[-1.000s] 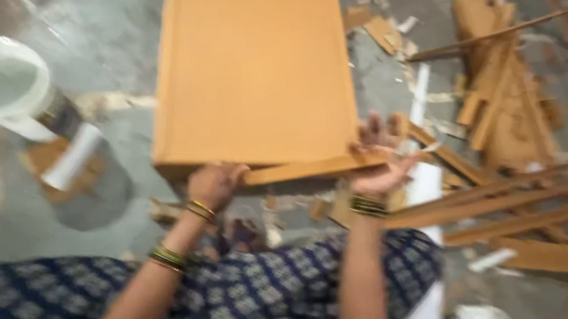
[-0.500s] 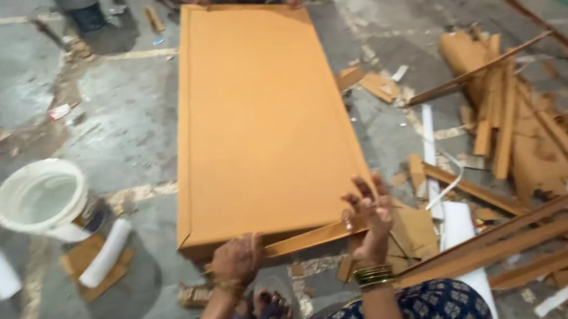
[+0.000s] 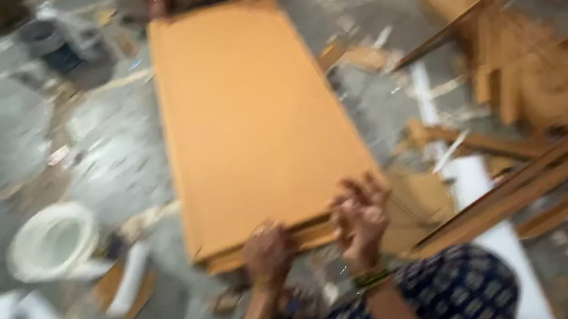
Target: The person sits on the floor and assembles a cardboard box by folding flaps and attaching wooden strips to the edges. They repeatedly press and smooth the cardboard to secure the structure.
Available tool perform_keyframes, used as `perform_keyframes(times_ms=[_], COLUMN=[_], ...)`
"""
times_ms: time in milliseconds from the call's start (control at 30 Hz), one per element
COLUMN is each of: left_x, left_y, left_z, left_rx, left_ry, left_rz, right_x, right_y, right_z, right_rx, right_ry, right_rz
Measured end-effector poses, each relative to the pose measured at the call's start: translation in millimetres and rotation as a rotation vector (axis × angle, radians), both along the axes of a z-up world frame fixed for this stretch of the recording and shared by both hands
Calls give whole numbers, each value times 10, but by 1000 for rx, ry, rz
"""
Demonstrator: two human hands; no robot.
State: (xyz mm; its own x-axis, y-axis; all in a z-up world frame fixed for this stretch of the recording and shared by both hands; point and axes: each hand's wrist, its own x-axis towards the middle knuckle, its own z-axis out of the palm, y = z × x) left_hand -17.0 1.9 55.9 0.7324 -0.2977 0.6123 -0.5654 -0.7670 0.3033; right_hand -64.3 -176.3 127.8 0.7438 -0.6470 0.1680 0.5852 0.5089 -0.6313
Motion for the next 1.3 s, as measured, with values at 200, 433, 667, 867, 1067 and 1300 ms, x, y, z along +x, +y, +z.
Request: perform_keyframes(times_ms=[200,433,667,867,1067,1300], left_x=[155,-35,-72,3,-128,-392], left_y=[182,18,-25,141,4,-129], left_z=[-24,399,207,169,510,980], left_rx=[-15,-216,-35,-229,-94,-249], left_ry=[329,54,98,177,59,23], left_rz=[40,-153,-87,-202,-157,-192], right_x=[-114,-81,-72,-108,-178,-134], right_y=[142,214,417,503,590,620], right_z=[144,193,80,33,56,26], right_rx=[-83,-164,-294,-425,-541,-392], right_ry=[-198,-17,-28,-30,13,-39], right_rz=[216,259,258,270,167,163])
